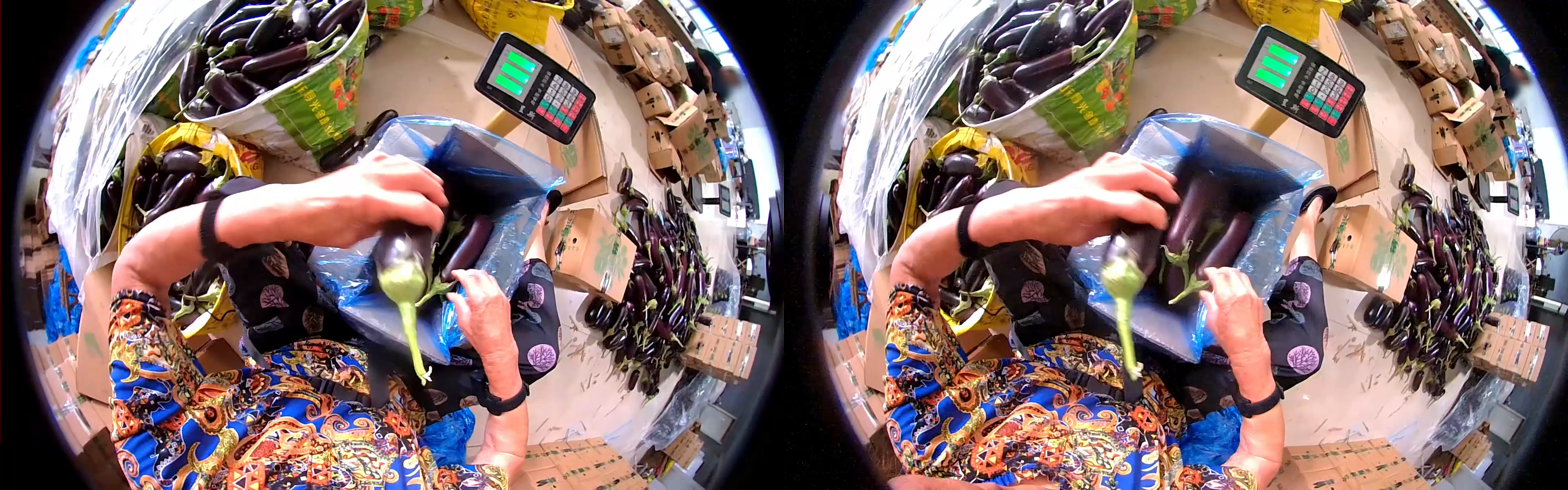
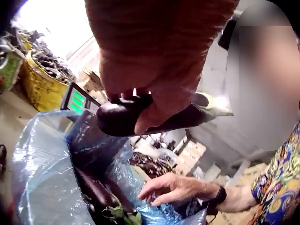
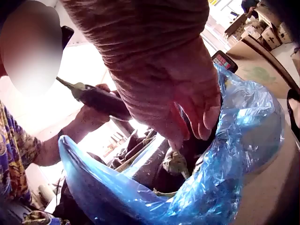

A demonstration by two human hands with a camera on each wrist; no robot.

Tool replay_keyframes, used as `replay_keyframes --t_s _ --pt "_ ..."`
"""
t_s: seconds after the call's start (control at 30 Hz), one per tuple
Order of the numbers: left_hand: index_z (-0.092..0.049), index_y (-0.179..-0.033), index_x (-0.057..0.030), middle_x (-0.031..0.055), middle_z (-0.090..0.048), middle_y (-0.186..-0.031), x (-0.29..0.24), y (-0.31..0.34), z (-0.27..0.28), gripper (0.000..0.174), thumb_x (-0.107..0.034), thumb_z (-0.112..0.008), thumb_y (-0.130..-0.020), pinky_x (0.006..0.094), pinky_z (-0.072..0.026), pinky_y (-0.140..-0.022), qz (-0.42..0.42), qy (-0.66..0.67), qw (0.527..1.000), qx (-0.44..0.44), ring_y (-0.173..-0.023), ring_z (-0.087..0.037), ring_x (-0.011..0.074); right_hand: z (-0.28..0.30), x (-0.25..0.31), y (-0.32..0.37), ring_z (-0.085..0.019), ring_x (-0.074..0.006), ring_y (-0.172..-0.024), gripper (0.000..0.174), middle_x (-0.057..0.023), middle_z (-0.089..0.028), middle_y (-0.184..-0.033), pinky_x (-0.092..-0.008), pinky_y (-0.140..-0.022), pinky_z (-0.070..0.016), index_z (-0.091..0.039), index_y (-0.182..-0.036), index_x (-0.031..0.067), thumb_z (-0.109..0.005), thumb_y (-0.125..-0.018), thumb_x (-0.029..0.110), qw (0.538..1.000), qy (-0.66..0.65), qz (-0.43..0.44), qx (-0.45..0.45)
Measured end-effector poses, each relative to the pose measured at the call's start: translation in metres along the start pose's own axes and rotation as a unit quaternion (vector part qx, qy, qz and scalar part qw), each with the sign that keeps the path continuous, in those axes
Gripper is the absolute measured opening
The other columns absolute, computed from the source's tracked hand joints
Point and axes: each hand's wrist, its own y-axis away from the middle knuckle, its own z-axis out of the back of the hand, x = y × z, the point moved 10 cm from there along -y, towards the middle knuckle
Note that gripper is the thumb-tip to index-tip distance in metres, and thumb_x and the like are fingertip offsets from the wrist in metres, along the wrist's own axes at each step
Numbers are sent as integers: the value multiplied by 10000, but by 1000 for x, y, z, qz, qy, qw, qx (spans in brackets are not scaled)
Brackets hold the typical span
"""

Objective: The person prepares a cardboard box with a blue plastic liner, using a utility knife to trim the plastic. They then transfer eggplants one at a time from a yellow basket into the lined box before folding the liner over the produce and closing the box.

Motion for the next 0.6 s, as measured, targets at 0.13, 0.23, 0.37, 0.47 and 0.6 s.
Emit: replay_keyframes --t_s 0.13,0.23,0.37,0.47,0.6 --pt "-581 -1135 -174 118 -507 -1299 2 -36 -58 361 -125 -638 -782 548 -364 -1056 -131 -136 979 77 -1330 -449 328 -31 8 2 -533 -261 -952 373 -62 -544 -961 -394 -793 -438 -660 -1050 97 -760 -691 118 986 145 52 61" --pt "-582 -1132 -181 117 -509 -1309 19 -48 -83 337 -152 -620 -798 535 -364 -1055 -145 -168 970 98 -1335 -444 328 -44 14 -4 -531 -239 -909 215 -60 -541 -929 -364 -731 -414 -652 -947 71 -611 -738 103 966 234 109 17" --pt "-582 -1132 -179 119 -508 -1326 39 -55 -99 337 -171 -622 -797 511 -368 -1051 -157 -194 963 99 -1349 -427 321 -57 12 -9 -521 -221 -823 131 -55 -515 -852 -365 -691 -404 -643 -848 74 -612 -737 137 945 287 158 25" --pt "-577 -1238 -170 136 -483 -1387 64 -55 -118 491 -128 -659 -756 503 -382 -1045 -136 -193 966 102 -1357 -407 351 -30 5 -9 -510 -216 -802 127 -50 -498 -833 -361 -687 -398 -637 -842 83 -611 -742 158 945 302 125 -9" --pt "-560 -1320 -120 212 -417 -1438 76 -47 -137 702 -36 -722 -642 488 -403 -1083 -45 -119 987 94 -1336 -403 404 -33 -4 -6 -507 -218 -778 185 -42 -472 -809 -364 -653 -398 -654 -934 105 -599 -767 161 937 333 104 -30"
